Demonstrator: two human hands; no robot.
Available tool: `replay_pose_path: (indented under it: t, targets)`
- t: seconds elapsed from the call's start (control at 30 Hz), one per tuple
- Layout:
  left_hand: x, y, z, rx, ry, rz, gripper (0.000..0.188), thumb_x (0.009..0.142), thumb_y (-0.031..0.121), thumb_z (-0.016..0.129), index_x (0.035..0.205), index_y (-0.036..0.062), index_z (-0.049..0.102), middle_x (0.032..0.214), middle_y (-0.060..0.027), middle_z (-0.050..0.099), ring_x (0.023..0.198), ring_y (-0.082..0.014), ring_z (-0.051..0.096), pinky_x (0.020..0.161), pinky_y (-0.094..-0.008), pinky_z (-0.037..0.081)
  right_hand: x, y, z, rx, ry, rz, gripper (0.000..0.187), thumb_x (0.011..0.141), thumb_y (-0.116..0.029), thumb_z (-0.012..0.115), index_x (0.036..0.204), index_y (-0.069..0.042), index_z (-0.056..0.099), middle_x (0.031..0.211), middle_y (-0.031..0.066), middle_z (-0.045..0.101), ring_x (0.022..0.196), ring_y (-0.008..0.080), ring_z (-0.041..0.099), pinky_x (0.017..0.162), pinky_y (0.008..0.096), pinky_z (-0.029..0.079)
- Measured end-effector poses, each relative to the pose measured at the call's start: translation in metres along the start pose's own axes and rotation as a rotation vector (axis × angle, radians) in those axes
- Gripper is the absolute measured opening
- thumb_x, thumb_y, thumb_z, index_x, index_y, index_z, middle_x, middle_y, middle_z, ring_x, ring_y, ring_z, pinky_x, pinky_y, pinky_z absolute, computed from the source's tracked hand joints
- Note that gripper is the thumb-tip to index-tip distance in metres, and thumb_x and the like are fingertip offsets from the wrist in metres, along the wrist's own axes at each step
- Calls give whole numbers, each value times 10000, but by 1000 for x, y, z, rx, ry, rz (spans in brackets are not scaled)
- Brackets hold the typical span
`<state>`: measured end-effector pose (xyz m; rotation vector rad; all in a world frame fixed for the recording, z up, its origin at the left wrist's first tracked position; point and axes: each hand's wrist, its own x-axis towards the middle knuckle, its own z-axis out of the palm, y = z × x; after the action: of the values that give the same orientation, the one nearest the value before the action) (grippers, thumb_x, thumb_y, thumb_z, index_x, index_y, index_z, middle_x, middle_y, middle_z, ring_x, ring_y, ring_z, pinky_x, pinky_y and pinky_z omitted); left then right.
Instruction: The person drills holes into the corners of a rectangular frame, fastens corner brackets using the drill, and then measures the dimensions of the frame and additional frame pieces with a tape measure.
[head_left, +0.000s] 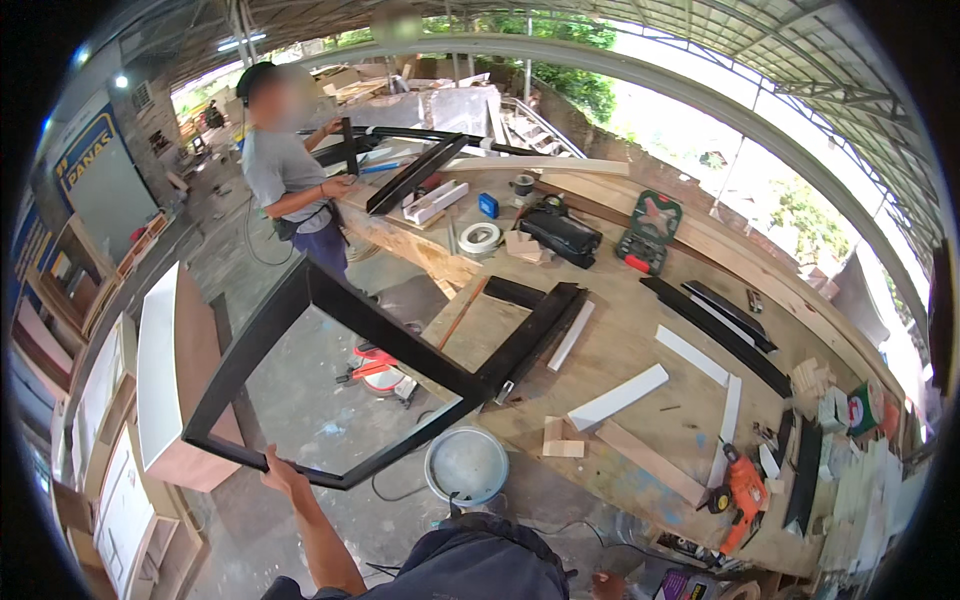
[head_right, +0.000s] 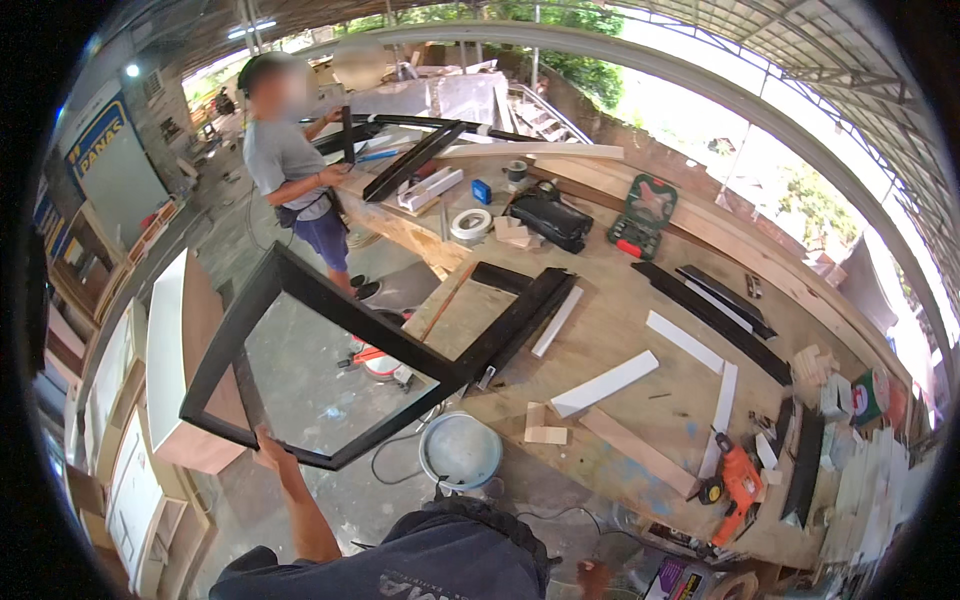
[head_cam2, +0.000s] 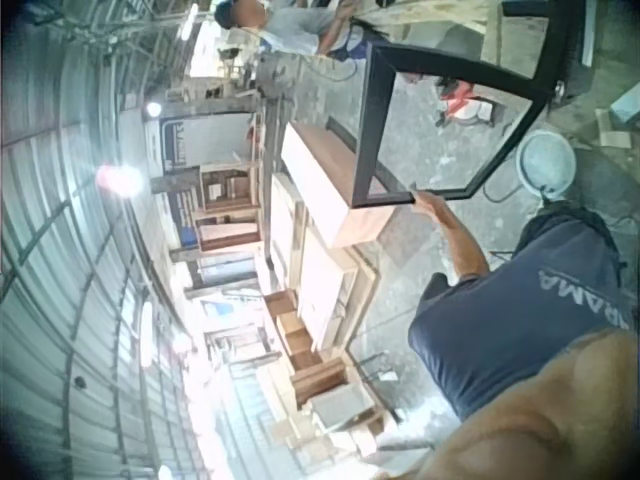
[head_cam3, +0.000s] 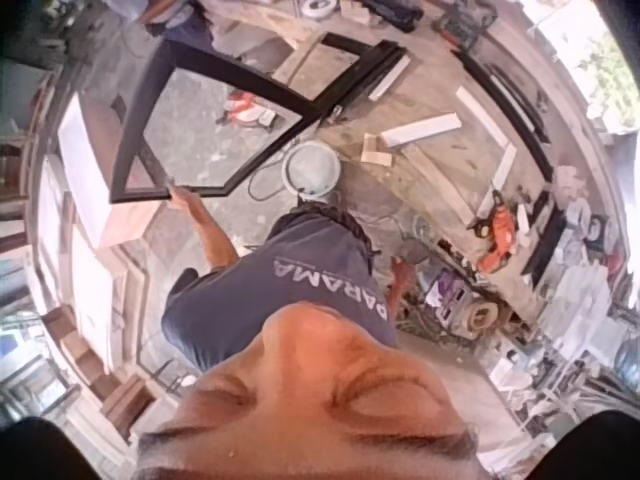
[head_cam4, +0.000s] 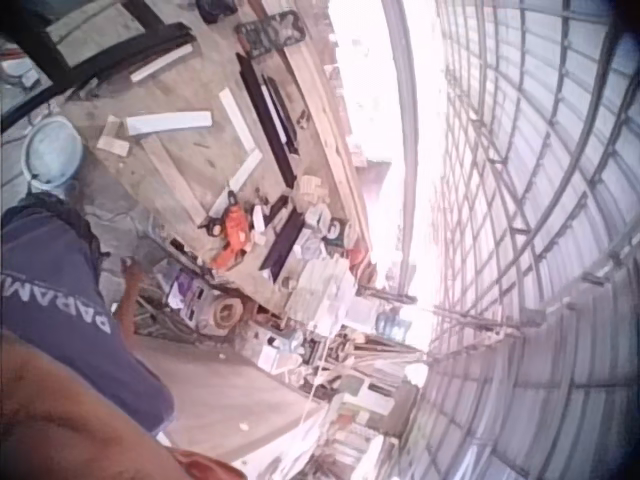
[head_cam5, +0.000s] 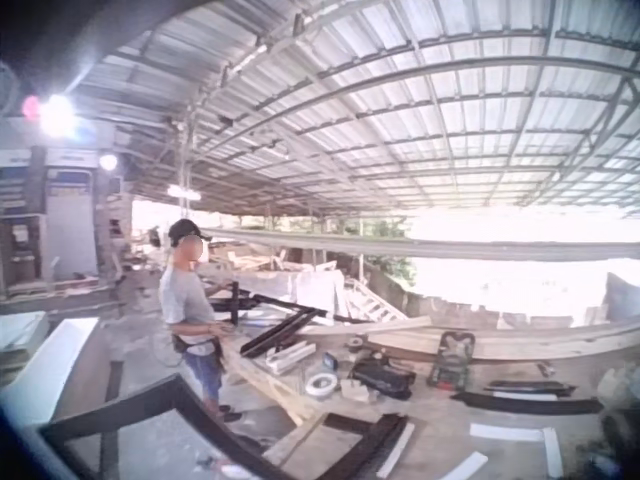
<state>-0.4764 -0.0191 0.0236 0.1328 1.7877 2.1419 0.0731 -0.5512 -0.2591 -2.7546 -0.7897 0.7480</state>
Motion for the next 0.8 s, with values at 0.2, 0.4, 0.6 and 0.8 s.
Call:
replay_pose_path:
  t: [0.2, 0.4, 0.6, 0.8]
  targets:
    - [0, 64, 20, -39, -36, 146, 324, 785, 216, 804, 665, 84, 533, 546, -4, 464, 443, -125, 471, 438, -301, 343, 26, -148, -32, 341, -155, -297, 276, 847, -355, 739, 954, -105, 787, 814, 152, 756, 777, 299, 745, 732, 421, 576]
    - [-18, 76, 23, -93, -65, 155, 290, 765, 194, 823, 675, 35, 598, 558, -42, 521, 470, -154, 515, 476, -322, 400, 46, -233, -123, 362, -225, -387, 271, 849, -285, 756, 973, -44, 761, 869, 191, 739, 833, 333, 733, 738, 414, 557]
    - [-26, 87, -17, -140, -20, 116, 289, 756, 208, 864, 701, 31, 642, 614, -45, 561, 540, -149, 546, 537, -314, 445, 36, -299, -187, 360, -194, -719, 272, 871, -251, 774, 1052, -52, 740, 953, 167, 749, 853, 332, 718, 778, 406, 555]
    - [-67, 97, -64, -183, -5, 204, 268, 748, 164, 863, 673, 43, 635, 598, -21, 532, 534, -135, 506, 559, -306, 402, 13, -382, -239, 486, -345, -964, 338, 890, -223, 778, 1129, 6, 711, 1006, 190, 729, 947, 321, 716, 828, 395, 546]
